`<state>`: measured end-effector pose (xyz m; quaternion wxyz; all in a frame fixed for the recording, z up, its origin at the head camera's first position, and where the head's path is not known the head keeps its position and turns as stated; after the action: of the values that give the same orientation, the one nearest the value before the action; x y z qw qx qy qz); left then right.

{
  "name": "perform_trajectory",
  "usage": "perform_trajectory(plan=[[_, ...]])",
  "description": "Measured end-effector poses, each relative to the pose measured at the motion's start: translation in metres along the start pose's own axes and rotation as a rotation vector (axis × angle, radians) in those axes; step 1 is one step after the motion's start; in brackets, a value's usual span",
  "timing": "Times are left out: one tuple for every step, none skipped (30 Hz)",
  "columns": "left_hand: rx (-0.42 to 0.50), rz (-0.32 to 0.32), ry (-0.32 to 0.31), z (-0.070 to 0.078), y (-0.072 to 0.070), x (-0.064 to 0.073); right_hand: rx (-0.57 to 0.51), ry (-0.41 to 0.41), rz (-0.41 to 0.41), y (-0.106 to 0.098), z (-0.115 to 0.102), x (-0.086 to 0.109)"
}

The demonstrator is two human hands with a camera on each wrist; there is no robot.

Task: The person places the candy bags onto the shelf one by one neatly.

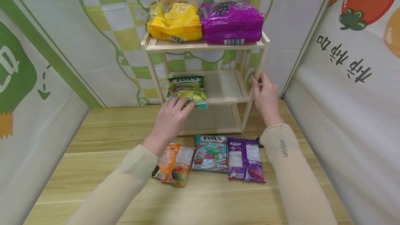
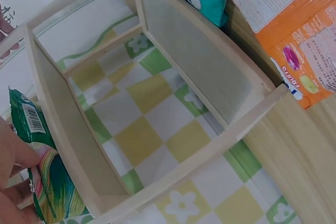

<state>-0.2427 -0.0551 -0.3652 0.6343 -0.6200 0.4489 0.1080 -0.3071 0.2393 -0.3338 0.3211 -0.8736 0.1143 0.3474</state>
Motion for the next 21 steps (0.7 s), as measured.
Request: perform_trajectory(plan=[[-0.002, -0.002, -0.001, -0.001, 0.001, 0.000, 0.001, 0.000, 0.001, 0.000, 0.000, 0.000], [-0.003, -0.004, -0.002, -0.001, 0.001, -0.001, 0.002, 0.000, 0.002, 0.000, 0.000, 0.000], [-0.005, -0.003, -0.003, -0.002, 0.002, -0.001, 0.002, 0.000, 0.003, 0.000, 0.000, 0.000], [-0.010, 0.001, -0.003, -0.003, 0.003, -0.001, 0.005, 0.000, 0.003, 0.000, 0.000, 0.000], [-0.014, 0.004, -0.003, -0.003, 0.003, -0.001, 0.005, -0.001, 0.004, 0.000, 0.000, -0.001], [-0.014, 0.008, -0.003, -0.004, 0.004, -0.002, 0.008, -0.002, 0.005, 0.000, 0.001, -0.001], [-0.015, 0.011, -0.003, -0.005, 0.004, -0.002, 0.008, -0.003, 0.004, 0.000, 0.001, -0.001], [-0.017, 0.014, -0.003, -0.005, 0.005, -0.002, 0.007, -0.004, 0.005, 0.000, 0.001, -0.001], [-0.019, 0.015, -0.004, -0.006, 0.005, -0.002, 0.006, -0.004, 0.005, 0.000, 0.001, -0.001], [-0.020, 0.016, -0.004, -0.006, 0.006, -0.002, 0.005, -0.005, 0.004, 0.000, 0.000, -0.001], [-0.020, 0.018, -0.004, -0.007, 0.006, -0.002, 0.004, -0.006, 0.003, 0.000, 0.000, -0.001], [-0.023, 0.018, -0.005, -0.008, 0.007, -0.002, 0.004, -0.005, 0.002, 0.000, 0.000, -0.001], [-0.027, 0.020, -0.006, -0.008, 0.008, -0.002, 0.002, -0.004, 0.001, 0.000, 0.000, -0.001], [-0.032, 0.022, -0.006, -0.009, 0.008, -0.003, 0.002, -0.002, -0.001, 0.000, 0.000, -0.001], [-0.034, 0.023, -0.006, -0.009, 0.009, -0.003, 0.003, 0.000, -0.002, 0.000, 0.000, -0.001], [-0.033, 0.025, -0.006, -0.010, 0.009, -0.003, 0.003, 0.002, -0.005, 0.000, -0.001, 0.000], [-0.033, 0.025, -0.005, -0.011, 0.010, -0.003, 0.003, 0.004, -0.006, 0.000, -0.001, 0.000], [-0.033, 0.019, -0.006, -0.011, 0.010, -0.004, 0.002, 0.006, -0.007, 0.000, -0.001, 0.000], [-0.032, 0.013, -0.006, -0.012, 0.010, -0.004, 0.001, 0.007, -0.008, 0.000, -0.001, 0.000], [-0.030, 0.007, -0.007, -0.012, 0.010, -0.004, 0.001, 0.009, -0.009, 0.000, -0.001, 0.000], [-0.026, -0.001, -0.009, -0.013, 0.011, -0.005, 0.000, 0.010, -0.010, 0.000, -0.001, 0.000]])
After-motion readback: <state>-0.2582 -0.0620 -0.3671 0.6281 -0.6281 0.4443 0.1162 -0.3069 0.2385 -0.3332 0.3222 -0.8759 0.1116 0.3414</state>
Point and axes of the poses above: each hand's wrist, its own x-axis away from the middle knuckle, its own y-axis out of the palm, z = x × y, the point moved 3 cm from there along -x, towards the middle knuckle, and after that the axes turned 6 degrees about -y, right-handed, at the moved point
